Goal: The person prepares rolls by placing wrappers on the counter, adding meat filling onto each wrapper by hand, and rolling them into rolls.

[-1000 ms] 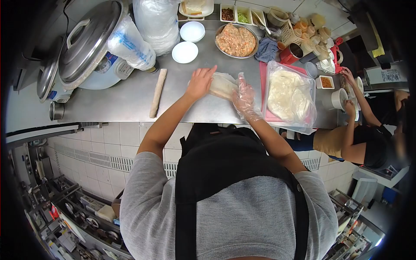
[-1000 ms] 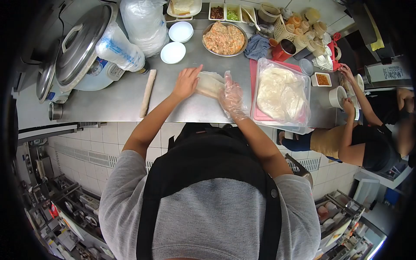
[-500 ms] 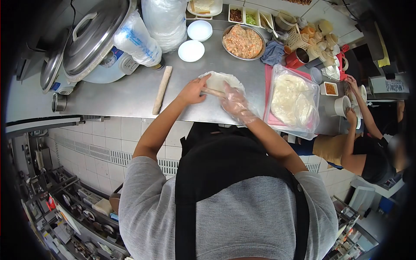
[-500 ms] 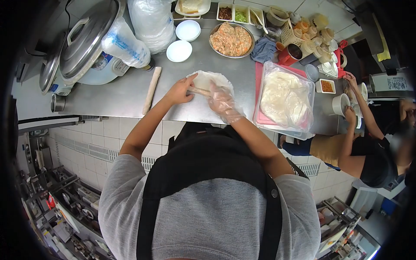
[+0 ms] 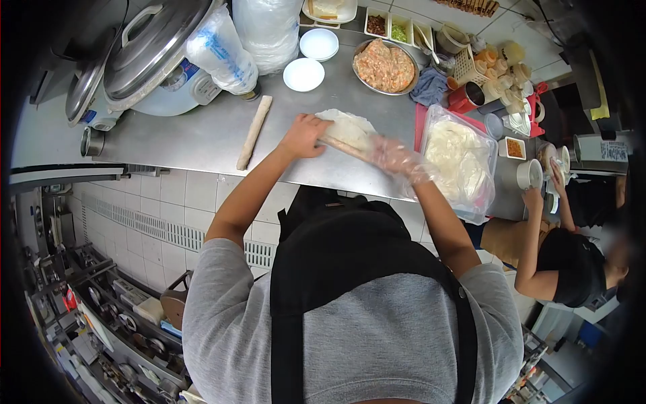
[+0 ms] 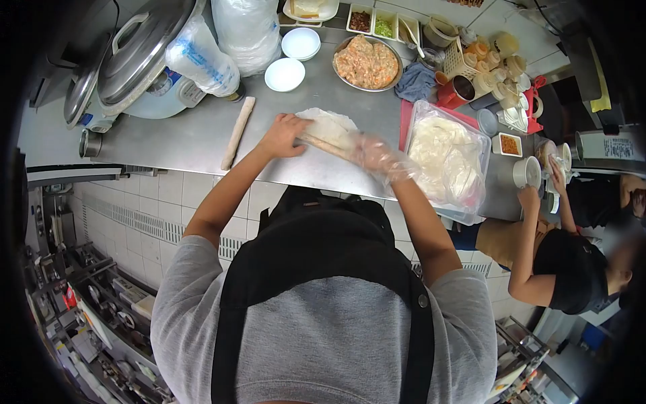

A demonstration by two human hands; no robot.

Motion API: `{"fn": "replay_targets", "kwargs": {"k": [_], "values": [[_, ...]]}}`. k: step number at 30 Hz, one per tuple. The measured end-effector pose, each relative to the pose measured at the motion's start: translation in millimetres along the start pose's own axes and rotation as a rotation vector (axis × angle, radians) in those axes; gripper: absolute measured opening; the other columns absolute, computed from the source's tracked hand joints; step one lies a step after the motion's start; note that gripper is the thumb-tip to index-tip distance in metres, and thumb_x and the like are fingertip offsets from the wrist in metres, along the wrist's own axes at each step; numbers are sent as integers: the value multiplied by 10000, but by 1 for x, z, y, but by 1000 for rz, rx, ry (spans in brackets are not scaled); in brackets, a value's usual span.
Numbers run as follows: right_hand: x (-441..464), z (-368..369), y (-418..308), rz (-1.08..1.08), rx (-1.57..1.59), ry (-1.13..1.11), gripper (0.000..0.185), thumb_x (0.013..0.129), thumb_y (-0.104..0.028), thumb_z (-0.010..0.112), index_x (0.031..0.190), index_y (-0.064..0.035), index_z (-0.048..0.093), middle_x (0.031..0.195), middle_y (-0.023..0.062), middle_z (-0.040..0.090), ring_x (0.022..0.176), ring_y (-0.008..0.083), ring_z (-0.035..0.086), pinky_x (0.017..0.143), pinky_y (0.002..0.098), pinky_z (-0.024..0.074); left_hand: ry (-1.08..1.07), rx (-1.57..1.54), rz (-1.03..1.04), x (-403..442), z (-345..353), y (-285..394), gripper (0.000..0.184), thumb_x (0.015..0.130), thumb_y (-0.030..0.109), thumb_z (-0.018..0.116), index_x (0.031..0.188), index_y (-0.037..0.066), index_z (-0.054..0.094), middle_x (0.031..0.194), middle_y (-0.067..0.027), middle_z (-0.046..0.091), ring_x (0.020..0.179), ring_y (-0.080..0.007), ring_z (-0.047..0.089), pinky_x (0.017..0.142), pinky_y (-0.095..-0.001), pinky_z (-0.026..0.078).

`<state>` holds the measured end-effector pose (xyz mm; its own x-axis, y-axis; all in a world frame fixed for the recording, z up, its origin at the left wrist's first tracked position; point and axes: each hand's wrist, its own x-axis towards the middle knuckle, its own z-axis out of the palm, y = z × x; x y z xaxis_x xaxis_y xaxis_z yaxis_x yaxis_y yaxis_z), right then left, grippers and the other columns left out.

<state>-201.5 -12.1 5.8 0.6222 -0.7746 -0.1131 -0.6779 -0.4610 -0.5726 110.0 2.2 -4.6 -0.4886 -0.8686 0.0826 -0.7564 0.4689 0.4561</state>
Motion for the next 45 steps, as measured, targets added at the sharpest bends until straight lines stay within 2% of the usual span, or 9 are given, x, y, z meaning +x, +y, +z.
{"fn": "replay_targets", "kwargs": {"k": [2, 5, 7, 10, 19, 23, 28, 41, 45], "values": [[14, -6, 11, 119, 36, -8, 580, 946, -444, 584, 1359, -39, 534, 1251, 180, 637, 1129, 328, 613, 996, 409, 456, -34, 38, 166, 11, 11, 22, 569, 684, 273, 749, 1210, 119, 596, 1093, -79, 616, 1121, -279, 539, 946, -455, 390], [51, 8, 25, 10, 208, 133, 610, 1001, -524, 430, 1340, -32, 551, 1198, 182, 661, 1101, 279, 629, 967, 380, 469, -95, -63, 188, 26, 51, 55, 479, 672, 298, 772, 1094, 129, 621, 1126, -60, 582, 1137, -272, 516, 934, -441, 389], [68, 18, 14, 244, 772, 101, 627, 1017, -542, 383, 1323, -28, 568, 1123, 161, 686, 1041, 235, 644, 934, 349, 474, -92, -75, 184, 32, 60, 72, 465, 680, 291, 772, 1086, 127, 615, 1113, -62, 575, 1122, -279, 516, 930, -449, 394], [71, 24, 7, 413, 702, 94, 652, 1015, -569, 368, 1317, -30, 575, 1074, 140, 689, 999, 211, 641, 923, 329, 471, -80, -73, 181, 27, 64, 78, 443, 696, 282, 768, 1077, 124, 607, 1091, -63, 567, 1103, -286, 515, 920, -457, 400], [65, 36, 3, 307, 836, 180, 698, 1009, -592, 360, 1320, 5, 546, 1114, 143, 670, 1024, 210, 632, 922, 340, 469, -49, 7, 194, 32, 100, 92, 426, 727, 301, 749, 1084, 111, 616, 1101, -89, 582, 1120, -294, 510, 927, -444, 408], [70, 34, 7, 314, 598, 113, 704, 1011, -597, 341, 1318, 6, 535, 1119, 162, 663, 1029, 233, 644, 924, 363, 470, -65, -136, 277, 33, 99, 75, 398, 746, 325, 748, 1050, 99, 628, 1095, -93, 591, 1110, -297, 523, 927, -442, 410], [68, 11, -27, 419, 208, 106, 589, 1002, -554, 361, 1201, -62, 617, 1086, 256, 651, 1049, 414, 612, 903, 479, 474, -98, -31, 165, 24, 42, 47, 345, 745, 289, 757, 1008, 112, 620, 1033, -76, 584, 1071, -289, 540, 899, -444, 417], [62, 24, -36, 294, 168, 288, 476, 993, -473, 449, 1172, -69, 627, 1010, 225, 671, 972, 423, 629, 867, 487, 489, -145, -7, 63, 1, 12, 1, 318, 753, 293, 766, 967, 137, 589, 991, -54, 581, 1036, -274, 545, 869, -445, 419], [59, 28, -55, 214, 28, 239, 496, 985, -421, 489, 1308, -47, 521, 1076, 267, 635, 1017, 449, 591, 893, 507, 460, -155, -39, 57, -1, 10, 1, 318, 748, 279, 759, 973, 132, 588, 982, -60, 584, 1017, -280, 548, 852, -452, 418]]}}
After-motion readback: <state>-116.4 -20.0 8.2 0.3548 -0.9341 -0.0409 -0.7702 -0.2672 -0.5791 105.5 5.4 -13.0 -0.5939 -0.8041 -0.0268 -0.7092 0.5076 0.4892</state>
